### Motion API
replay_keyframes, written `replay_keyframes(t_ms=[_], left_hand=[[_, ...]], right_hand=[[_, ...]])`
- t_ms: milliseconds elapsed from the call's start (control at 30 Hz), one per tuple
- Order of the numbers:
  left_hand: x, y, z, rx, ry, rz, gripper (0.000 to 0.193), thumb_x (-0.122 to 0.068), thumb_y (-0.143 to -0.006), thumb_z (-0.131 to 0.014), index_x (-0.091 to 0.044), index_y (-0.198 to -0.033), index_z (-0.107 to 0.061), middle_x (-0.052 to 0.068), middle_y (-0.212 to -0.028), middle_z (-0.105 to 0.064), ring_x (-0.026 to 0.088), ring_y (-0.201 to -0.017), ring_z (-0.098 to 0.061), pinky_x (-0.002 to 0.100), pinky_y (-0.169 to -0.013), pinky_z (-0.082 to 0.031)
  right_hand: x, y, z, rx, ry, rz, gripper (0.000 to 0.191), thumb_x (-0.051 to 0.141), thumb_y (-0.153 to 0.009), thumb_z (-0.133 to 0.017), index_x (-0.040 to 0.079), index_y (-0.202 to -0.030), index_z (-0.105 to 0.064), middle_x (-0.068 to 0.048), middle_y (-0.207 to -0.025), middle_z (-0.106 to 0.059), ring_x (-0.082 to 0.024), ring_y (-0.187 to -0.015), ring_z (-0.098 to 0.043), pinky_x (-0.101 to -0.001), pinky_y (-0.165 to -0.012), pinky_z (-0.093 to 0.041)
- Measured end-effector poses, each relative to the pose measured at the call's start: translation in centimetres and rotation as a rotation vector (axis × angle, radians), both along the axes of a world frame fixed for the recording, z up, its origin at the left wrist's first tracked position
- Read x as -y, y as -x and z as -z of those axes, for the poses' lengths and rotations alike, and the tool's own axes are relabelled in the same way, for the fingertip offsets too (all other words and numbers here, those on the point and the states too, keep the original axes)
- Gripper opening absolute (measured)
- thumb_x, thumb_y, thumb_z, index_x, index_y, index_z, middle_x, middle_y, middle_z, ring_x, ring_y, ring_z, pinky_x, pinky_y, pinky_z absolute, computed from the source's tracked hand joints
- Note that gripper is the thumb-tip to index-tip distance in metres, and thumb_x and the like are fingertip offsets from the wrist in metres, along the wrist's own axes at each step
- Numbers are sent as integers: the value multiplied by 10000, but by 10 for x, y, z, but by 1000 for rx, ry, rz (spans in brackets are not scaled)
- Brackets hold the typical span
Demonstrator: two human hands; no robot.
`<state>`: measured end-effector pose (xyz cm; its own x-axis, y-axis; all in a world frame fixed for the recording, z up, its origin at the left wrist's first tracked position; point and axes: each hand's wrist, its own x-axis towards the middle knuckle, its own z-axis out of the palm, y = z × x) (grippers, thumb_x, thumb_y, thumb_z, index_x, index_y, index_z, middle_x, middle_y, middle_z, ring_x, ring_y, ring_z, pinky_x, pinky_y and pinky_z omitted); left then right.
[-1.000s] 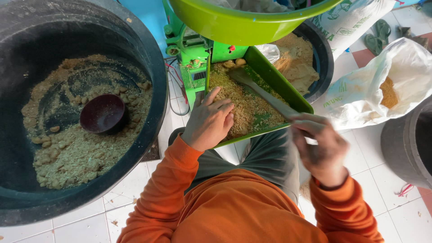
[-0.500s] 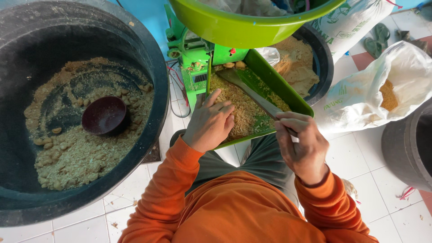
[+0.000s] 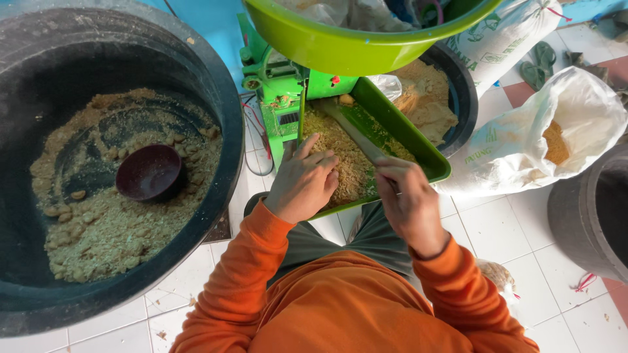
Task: The person sits on the floor in front of a small green grinding machine and uses a wooden scoop to push peanuts and coarse material from a green tray into the machine's hopper. Ground flour collects in a large black basin beside the machine, and the person occasionally scoops material from the basin back toward the tray.
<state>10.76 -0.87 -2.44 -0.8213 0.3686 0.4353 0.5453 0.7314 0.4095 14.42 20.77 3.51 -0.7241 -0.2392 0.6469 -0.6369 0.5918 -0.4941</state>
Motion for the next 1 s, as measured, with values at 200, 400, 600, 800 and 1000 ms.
replay_keyframes(t_ms=[200, 400, 600, 800, 1000], left_hand=[[0, 0, 0, 4, 13, 0, 240, -189, -903, -664, -54, -1093, -723, 70, -1210, -713, 369, -1371, -480, 606, -1119, -330], [-1, 1, 1, -2, 0, 6, 256, -201, -902, -664, -60, -1106, -728, 63, -1223, -711, 356, -1376, -476, 600, -1115, -324], [0, -1, 2, -12, 4, -14, 257, -204, -891, -665, -64, -1093, -739, 57, -1211, -716, 354, -1366, -483, 601, -1118, -325], [0, 0, 1, 23, 13, -5, 244, -198, -909, -653, -56, -1088, -739, 51, -1204, -719, 353, -1375, -480, 591, -1118, -338], [0, 1, 1, -21, 8, -8, 250, -201, -902, -657, -54, -1087, -737, 60, -1207, -714, 354, -1366, -478, 583, -1107, -343]], right_hand=[[-12, -13, -32, -5, 92, 65, 170, -108, -1010, -671, -34, -1129, -574, -172, -1168, -708, -221, -1005, -746, -289, -832, -633], [-43, -21, -29, -44, 7, 119, 195, -102, -1003, -708, -45, -1086, -542, -180, -1109, -716, -215, -950, -739, -276, -828, -621], [-44, -15, -23, -26, 142, 104, 193, -77, -1077, -695, -29, -1128, -515, -175, -1133, -731, -179, -935, -740, -240, -814, -610], [-42, -1, -28, -61, 68, 102, 206, -93, -1060, -697, -36, -1113, -507, -185, -1142, -717, -184, -912, -733, -256, -793, -605], [-41, 4, -26, -89, 38, 127, 215, -104, -1053, -704, -27, -1099, -508, -174, -1127, -724, -177, -881, -732, -262, -775, -602]])
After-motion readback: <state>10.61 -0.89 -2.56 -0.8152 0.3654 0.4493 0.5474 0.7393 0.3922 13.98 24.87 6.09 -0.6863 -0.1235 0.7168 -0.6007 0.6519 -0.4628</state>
